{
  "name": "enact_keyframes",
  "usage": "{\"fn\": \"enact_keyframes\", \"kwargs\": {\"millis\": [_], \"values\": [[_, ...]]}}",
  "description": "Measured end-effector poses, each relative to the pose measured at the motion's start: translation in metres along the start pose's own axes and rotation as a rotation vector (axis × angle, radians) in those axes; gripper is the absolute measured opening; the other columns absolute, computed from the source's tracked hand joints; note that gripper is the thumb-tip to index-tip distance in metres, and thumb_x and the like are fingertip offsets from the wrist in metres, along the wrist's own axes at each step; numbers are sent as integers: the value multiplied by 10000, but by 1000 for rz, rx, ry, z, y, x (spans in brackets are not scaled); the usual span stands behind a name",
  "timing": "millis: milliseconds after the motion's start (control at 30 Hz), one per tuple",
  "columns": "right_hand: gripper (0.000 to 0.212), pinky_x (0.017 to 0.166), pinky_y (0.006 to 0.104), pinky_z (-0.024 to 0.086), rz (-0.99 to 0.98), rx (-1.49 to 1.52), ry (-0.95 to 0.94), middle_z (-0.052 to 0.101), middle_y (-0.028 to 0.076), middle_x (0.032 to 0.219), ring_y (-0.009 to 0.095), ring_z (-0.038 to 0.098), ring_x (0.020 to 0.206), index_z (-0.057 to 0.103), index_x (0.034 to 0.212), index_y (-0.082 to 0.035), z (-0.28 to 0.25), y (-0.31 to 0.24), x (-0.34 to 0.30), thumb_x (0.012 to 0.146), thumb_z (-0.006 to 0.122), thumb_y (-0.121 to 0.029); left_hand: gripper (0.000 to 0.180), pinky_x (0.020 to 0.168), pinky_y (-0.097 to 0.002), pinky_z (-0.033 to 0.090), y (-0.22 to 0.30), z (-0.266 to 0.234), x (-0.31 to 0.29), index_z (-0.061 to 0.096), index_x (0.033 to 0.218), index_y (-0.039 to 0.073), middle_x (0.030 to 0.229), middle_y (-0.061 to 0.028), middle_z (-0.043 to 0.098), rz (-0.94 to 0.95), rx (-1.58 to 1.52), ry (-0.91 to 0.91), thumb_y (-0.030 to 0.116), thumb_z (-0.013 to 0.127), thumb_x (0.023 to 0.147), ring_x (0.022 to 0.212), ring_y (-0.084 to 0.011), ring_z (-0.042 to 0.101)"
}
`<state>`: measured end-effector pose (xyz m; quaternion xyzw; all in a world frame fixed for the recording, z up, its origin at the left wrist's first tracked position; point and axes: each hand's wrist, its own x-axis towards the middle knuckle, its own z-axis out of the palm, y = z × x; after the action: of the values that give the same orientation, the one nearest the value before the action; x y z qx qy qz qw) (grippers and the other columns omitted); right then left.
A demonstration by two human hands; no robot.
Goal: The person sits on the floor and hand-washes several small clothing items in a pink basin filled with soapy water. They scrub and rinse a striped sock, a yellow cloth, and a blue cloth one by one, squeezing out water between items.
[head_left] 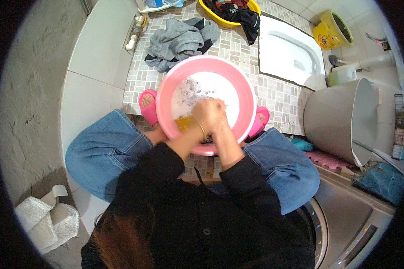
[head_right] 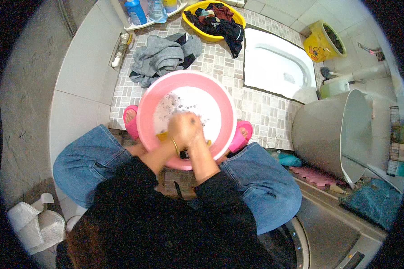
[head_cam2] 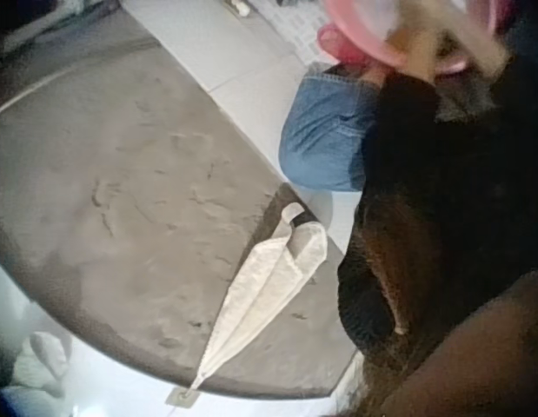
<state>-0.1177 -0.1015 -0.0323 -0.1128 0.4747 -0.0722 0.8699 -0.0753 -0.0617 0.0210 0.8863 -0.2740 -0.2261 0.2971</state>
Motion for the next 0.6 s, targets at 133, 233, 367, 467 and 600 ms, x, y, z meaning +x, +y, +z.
{"fn": "enact_keyframes", "kwargs": {"millis": [133,233,367,467,600], "values": [[301,655,396,483,-147,-160,-60,585,133,959,254,577,833,529,1028,-25,16,18,5,887,443,-276,265,566,-453,457,-40,3,34,641,637,60,629,-197,579,-71,-8,308,255,526,774,569,-353,578],[349,699,334,499,185,-31,-370,602,133,796,241,590,711,576,941,6,2,-12,14,902,411,-299,168,561,-431,461,-34,20,-6,643,657,68,635,-192,580,148,-70,318,204,578,730,574,-363,577],[351,608,318,487,-76,-76,-53,606,127,793,226,560,631,579,914,-11,1,22,14,889,466,-342,171,535,-419,455,-56,23,1,632,638,70,607,-178,567,123,-99,460,197,576,738,576,-368,572],[408,623,328,499,-26,-582,-107,601,92,873,197,588,690,544,997,-24,7,0,5,904,462,-412,396,570,-442,443,-80,-1,26,628,663,54,681,-204,583,-108,-3,400,380,482,835,632,-394,562],[477,717,398,529,-170,-240,-143,616,118,911,237,629,822,543,1004,-41,41,-26,-21,863,490,-493,548,610,-414,445,-103,-21,31,636,663,23,655,-188,604,-210,-269,299,507,456,847,644,-329,597]]}}
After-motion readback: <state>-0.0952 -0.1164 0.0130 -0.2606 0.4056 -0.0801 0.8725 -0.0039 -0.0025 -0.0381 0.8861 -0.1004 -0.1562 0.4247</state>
